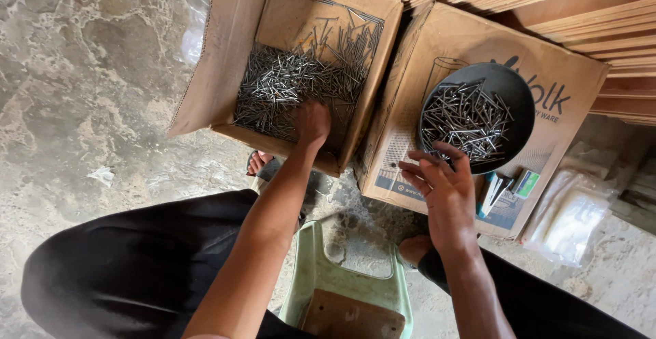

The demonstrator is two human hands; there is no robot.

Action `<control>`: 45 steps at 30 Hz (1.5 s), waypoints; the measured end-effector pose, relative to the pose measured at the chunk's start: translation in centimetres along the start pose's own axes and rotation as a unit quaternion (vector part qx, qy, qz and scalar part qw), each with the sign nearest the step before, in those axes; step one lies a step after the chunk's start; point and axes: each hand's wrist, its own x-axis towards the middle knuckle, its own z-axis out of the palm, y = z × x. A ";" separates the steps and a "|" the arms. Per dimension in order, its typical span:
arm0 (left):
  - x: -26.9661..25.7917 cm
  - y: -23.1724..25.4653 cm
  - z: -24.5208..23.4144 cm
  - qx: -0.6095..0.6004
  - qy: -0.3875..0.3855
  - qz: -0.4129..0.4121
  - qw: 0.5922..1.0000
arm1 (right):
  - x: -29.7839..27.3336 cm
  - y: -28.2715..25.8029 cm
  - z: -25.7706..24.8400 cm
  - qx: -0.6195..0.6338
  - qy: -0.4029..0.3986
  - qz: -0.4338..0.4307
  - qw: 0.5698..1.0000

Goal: The person sits on a low stool and transfers metal nails from a cardboard box into a black bowl placed on a digital scale. They repeatedly pick up handfuls of nails from the box and drop them into the bowl.

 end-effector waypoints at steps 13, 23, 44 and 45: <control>-1.1 -0.4 -0.3 -0.042 -0.024 0.022 0.999 | 0.5 0.9 -0.4 -0.044 -0.030 0.000 0.999; -6.1 3.5 -8.0 -0.278 0.002 0.036 0.960 | 0.1 0.4 -0.5 -0.078 -0.058 -0.017 0.995; -6.9 8.3 -13.7 -0.267 0.020 0.174 0.948 | 1.7 -0.8 -3.4 0.133 0.038 -0.014 0.990; -5.7 6.4 -12.2 -0.268 0.019 0.176 0.947 | 1.8 -0.7 -3.4 0.134 0.040 -0.016 0.990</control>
